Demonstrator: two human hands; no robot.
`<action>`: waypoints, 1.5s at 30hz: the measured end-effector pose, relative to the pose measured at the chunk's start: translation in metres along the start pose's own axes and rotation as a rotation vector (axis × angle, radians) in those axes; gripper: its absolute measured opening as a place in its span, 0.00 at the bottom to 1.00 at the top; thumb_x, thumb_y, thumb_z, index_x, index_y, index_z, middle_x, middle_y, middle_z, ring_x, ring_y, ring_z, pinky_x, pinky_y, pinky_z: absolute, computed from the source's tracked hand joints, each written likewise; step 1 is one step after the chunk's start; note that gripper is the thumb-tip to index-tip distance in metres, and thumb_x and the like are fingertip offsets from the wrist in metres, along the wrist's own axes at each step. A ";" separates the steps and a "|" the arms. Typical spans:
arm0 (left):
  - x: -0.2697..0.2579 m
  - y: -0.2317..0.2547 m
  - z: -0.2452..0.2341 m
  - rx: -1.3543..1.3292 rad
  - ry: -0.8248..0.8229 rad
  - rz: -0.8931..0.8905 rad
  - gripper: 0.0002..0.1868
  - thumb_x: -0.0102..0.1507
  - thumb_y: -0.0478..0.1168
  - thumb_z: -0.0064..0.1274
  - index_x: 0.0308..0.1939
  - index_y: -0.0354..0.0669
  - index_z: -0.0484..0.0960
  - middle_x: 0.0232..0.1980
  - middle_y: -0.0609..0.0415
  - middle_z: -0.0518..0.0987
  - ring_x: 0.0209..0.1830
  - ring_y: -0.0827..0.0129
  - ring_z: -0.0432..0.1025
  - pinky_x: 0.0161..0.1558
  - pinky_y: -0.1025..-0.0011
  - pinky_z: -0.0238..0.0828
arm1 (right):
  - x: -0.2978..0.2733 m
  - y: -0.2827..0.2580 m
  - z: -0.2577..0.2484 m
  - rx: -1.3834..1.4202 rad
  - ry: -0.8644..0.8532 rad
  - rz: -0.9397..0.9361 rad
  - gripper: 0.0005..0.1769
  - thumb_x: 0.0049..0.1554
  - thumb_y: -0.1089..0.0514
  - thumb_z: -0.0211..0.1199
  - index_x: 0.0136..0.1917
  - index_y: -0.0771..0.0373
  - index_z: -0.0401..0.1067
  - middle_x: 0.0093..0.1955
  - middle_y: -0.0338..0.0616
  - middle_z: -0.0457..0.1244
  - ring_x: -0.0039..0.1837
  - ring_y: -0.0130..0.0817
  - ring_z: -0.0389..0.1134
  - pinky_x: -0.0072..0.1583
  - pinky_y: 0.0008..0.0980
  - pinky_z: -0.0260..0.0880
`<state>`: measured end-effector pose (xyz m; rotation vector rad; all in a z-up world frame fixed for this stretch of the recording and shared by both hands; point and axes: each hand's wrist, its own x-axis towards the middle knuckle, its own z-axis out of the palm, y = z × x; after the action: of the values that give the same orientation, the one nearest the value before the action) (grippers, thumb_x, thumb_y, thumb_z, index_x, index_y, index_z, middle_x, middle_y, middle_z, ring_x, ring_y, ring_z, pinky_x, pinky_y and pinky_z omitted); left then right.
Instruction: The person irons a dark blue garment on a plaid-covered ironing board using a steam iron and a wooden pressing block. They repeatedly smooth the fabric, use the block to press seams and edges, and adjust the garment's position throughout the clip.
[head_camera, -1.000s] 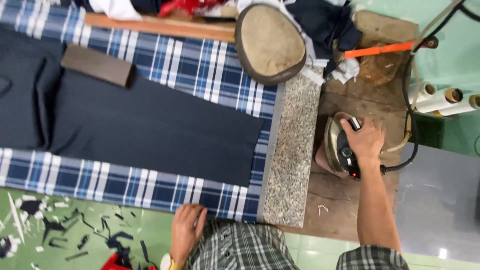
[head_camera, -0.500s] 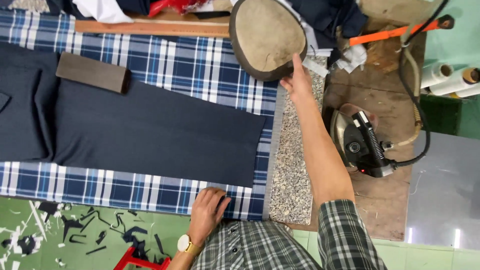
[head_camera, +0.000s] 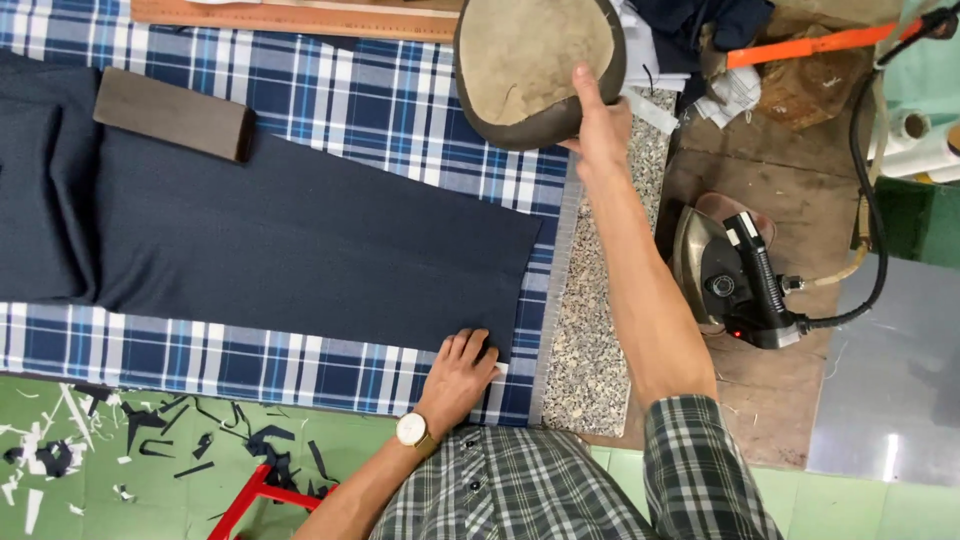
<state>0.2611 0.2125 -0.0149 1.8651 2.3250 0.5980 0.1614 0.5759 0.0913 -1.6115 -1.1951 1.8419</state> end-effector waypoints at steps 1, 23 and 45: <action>0.002 0.000 -0.001 -0.002 -0.001 0.001 0.16 0.61 0.44 0.65 0.46 0.42 0.76 0.59 0.42 0.71 0.57 0.49 0.68 0.53 0.56 0.68 | -0.010 0.001 -0.012 -0.001 0.002 0.000 0.42 0.43 0.35 0.68 0.62 0.61 0.61 0.62 0.50 0.69 0.63 0.42 0.74 0.60 0.50 0.83; 0.056 -0.048 -0.087 -0.048 0.293 -0.109 0.02 0.63 0.39 0.57 0.37 0.47 0.84 0.37 0.54 0.84 0.32 0.62 0.80 0.34 0.72 0.75 | -0.209 0.173 -0.212 0.089 0.307 -0.200 0.42 0.60 0.49 0.70 0.74 0.74 0.53 0.70 0.74 0.51 0.71 0.58 0.57 0.71 0.59 0.57; -0.031 0.027 -0.069 -0.050 0.021 0.056 0.27 0.71 0.52 0.49 0.69 0.41 0.72 0.77 0.43 0.64 0.77 0.48 0.60 0.74 0.49 0.56 | -0.052 0.067 -0.291 -1.409 0.369 -0.723 0.41 0.59 0.50 0.74 0.77 0.67 0.58 0.67 0.76 0.56 0.64 0.74 0.58 0.63 0.63 0.57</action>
<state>0.2715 0.1716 0.0531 1.9170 2.2555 0.6783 0.4634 0.5940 0.0791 -1.5073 -2.6109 0.0667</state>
